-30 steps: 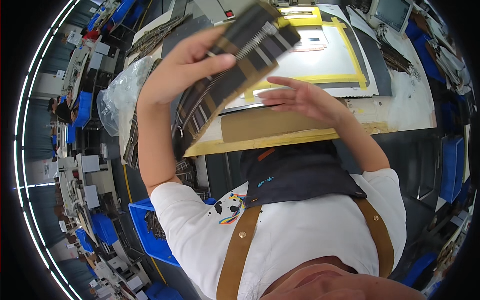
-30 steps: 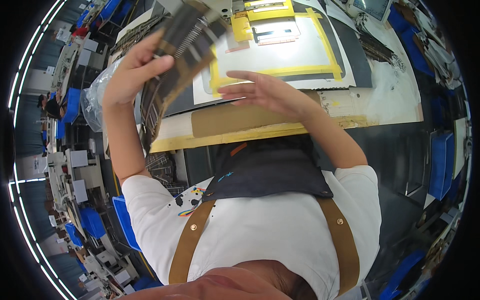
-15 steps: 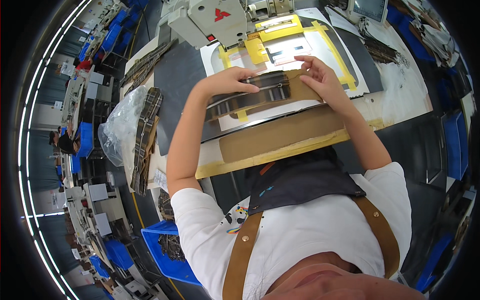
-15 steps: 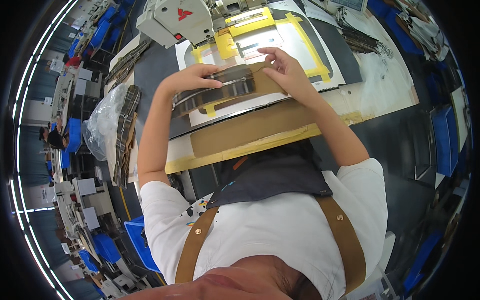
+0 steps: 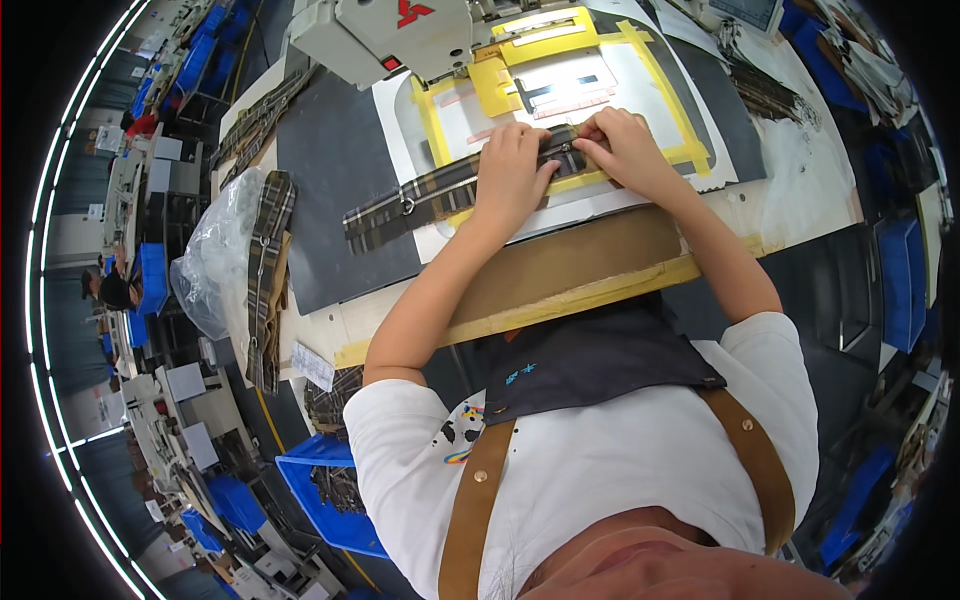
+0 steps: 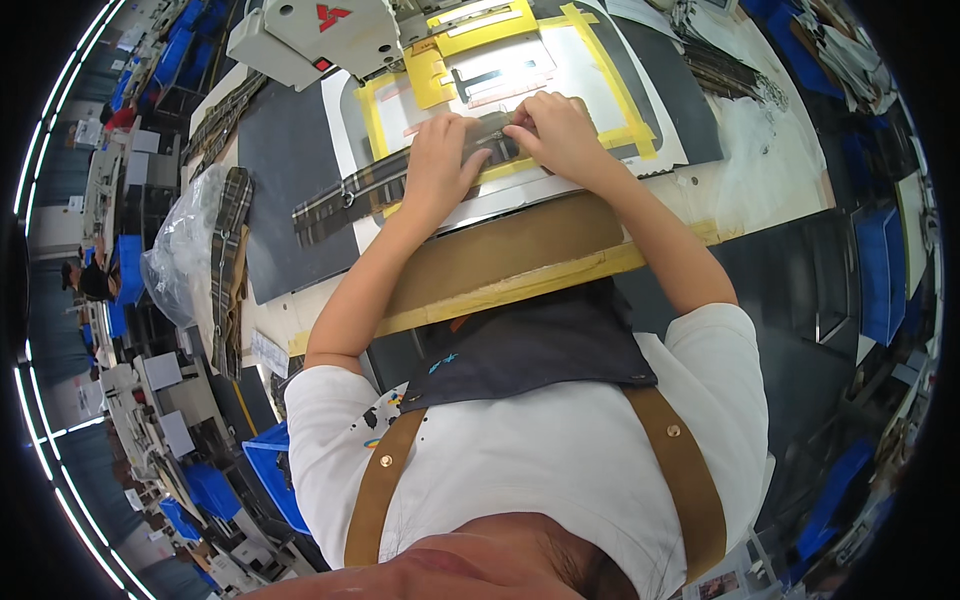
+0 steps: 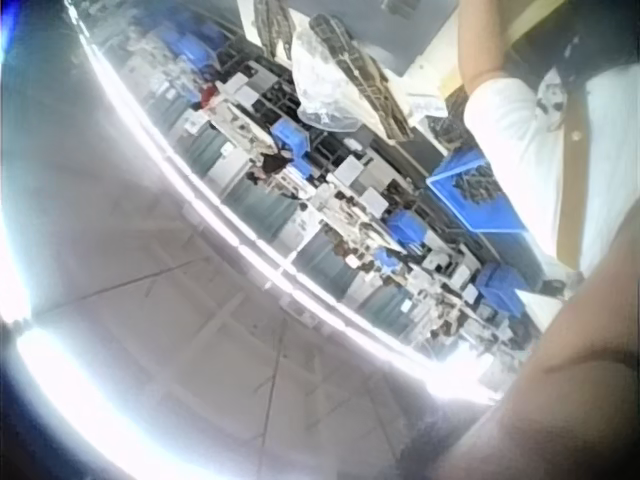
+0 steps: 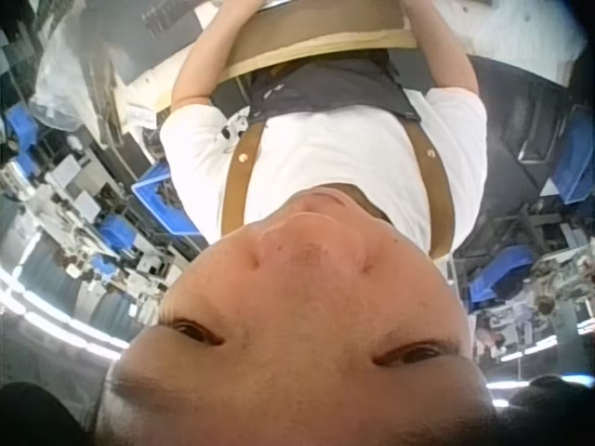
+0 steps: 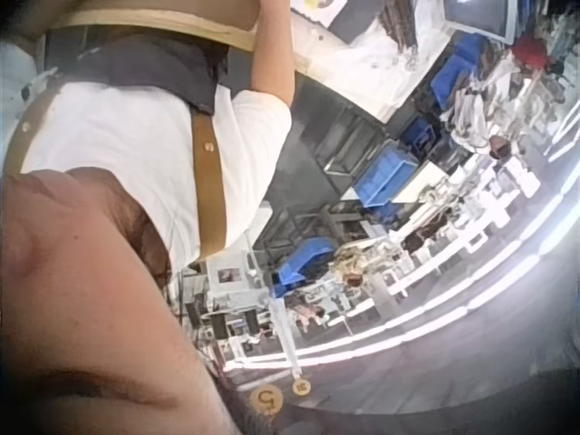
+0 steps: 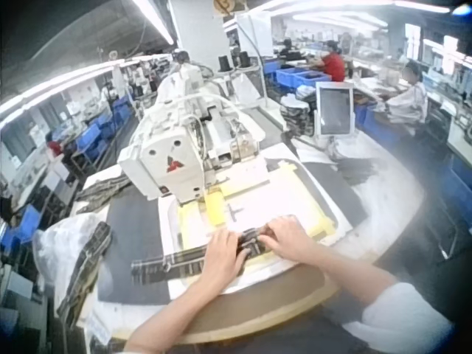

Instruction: The person sews a reinforcement pattern onto a fabric strap using an industrial sewing machine, guiding the fabric with a metal guide template.

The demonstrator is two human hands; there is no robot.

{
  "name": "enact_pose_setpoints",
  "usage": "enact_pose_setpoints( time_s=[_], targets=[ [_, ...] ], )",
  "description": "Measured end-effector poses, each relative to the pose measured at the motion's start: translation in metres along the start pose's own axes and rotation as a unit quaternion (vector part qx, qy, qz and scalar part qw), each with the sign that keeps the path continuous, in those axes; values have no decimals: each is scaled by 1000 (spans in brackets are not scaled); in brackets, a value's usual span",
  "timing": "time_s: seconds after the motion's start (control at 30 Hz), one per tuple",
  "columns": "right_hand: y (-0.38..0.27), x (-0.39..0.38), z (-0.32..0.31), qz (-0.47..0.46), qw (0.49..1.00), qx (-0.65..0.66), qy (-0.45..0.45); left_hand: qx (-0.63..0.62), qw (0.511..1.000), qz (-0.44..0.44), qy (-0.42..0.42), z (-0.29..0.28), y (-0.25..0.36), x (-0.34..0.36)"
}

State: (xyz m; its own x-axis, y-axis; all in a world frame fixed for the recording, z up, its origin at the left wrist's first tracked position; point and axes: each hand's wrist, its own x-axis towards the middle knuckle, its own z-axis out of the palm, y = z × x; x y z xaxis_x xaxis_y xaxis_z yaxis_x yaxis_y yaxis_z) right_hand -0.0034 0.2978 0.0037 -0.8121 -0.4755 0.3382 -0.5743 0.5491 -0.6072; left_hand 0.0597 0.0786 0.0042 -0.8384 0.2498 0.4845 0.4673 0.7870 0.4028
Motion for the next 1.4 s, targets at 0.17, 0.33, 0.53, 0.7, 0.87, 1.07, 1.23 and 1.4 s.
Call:
enact_pose_setpoints(
  time_s=[0.17,0.33,0.53,0.7,0.87,1.07,1.23,1.4],
  targets=[
    [4,7,4,17,998,39,-41,-27,1000,-14,0,7,-5,0],
    [-13,9,-3,145,971,152,-113,-36,997,-9,66,8,-2,8],
    [-19,3,2,86,936,339,-29,-74,997,-31,-10,-10,-11,22],
    [-21,0,2,159,906,387,-67,-133,986,-41,-86,-20,-14,36],
    [-23,-5,9,128,921,368,-21,-281,942,-75,-169,-23,-37,43],
    [-16,-6,14,112,912,393,-19,-248,889,-193,-332,-36,-35,55],
    [-18,-9,13,95,925,365,-41,-229,909,-150,-315,-34,-36,54],
    [-22,-10,12,112,911,396,-28,-248,895,-162,-334,-44,-33,51]
  ],
)
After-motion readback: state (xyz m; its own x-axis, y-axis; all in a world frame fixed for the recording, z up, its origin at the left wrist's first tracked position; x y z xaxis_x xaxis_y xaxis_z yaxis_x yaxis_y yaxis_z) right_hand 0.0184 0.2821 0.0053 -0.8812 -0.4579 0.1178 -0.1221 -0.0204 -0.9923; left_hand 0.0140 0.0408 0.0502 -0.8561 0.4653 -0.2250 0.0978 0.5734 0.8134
